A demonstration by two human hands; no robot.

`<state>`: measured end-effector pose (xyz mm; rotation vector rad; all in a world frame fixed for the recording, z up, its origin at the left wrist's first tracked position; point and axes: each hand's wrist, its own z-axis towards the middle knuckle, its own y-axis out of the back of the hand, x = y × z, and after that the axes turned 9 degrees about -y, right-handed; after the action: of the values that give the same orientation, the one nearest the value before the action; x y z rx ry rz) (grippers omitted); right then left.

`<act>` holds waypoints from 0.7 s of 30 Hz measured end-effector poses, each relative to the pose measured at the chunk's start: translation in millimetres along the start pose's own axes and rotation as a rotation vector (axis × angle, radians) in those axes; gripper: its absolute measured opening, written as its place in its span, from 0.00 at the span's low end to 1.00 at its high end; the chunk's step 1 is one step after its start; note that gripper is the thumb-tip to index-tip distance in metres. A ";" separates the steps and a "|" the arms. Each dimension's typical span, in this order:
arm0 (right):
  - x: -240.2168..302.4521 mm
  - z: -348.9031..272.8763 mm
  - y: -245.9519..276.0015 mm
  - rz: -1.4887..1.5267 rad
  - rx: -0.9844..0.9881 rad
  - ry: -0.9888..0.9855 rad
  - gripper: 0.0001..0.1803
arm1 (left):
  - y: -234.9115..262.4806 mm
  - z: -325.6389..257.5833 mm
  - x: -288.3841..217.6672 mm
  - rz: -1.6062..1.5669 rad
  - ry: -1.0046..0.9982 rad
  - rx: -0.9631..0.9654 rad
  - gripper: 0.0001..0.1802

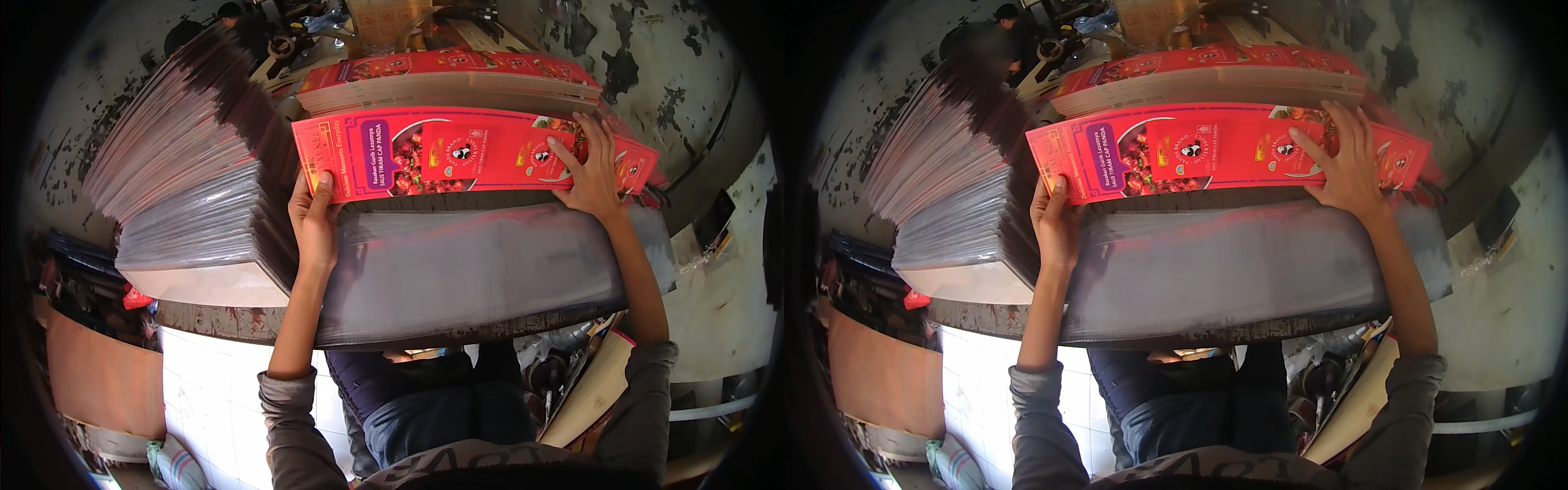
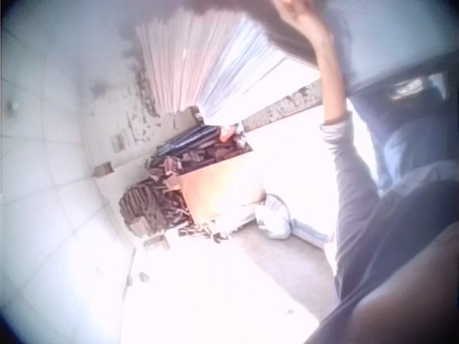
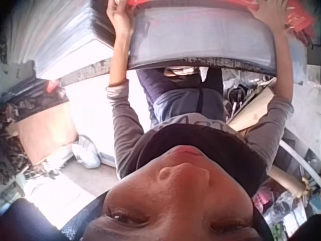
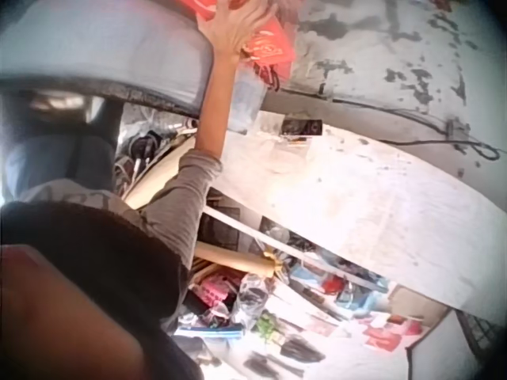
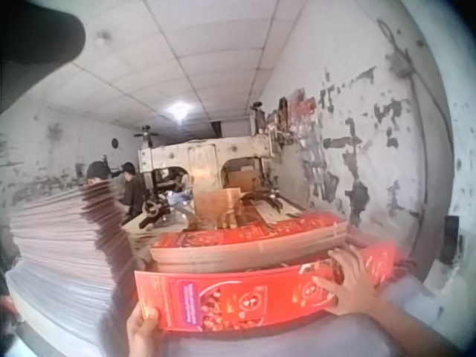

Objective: The person repeatedly inserts printed cardboard sheets into clear plastic sleeves by hand.

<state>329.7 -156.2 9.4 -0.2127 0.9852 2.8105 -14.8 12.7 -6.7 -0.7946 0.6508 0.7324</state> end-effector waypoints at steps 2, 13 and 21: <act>0.4 -1.4 -1.4 -0.010 0.005 -0.004 0.49 | 1.6 -0.5 0.6 0.020 0.023 -0.023 0.17; 3.0 -2.5 -2.6 -0.005 -0.008 -0.031 0.51 | 1.8 -1.2 -2.4 0.059 0.001 -0.001 0.16; 2.7 -2.4 -1.8 0.003 -0.007 -0.028 0.52 | 0.9 -2.3 -3.1 0.083 -0.001 -0.001 0.16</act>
<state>327.6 -156.0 5.9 -0.1719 0.9702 2.8127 -17.9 10.2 -6.0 -0.7719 0.6856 0.8089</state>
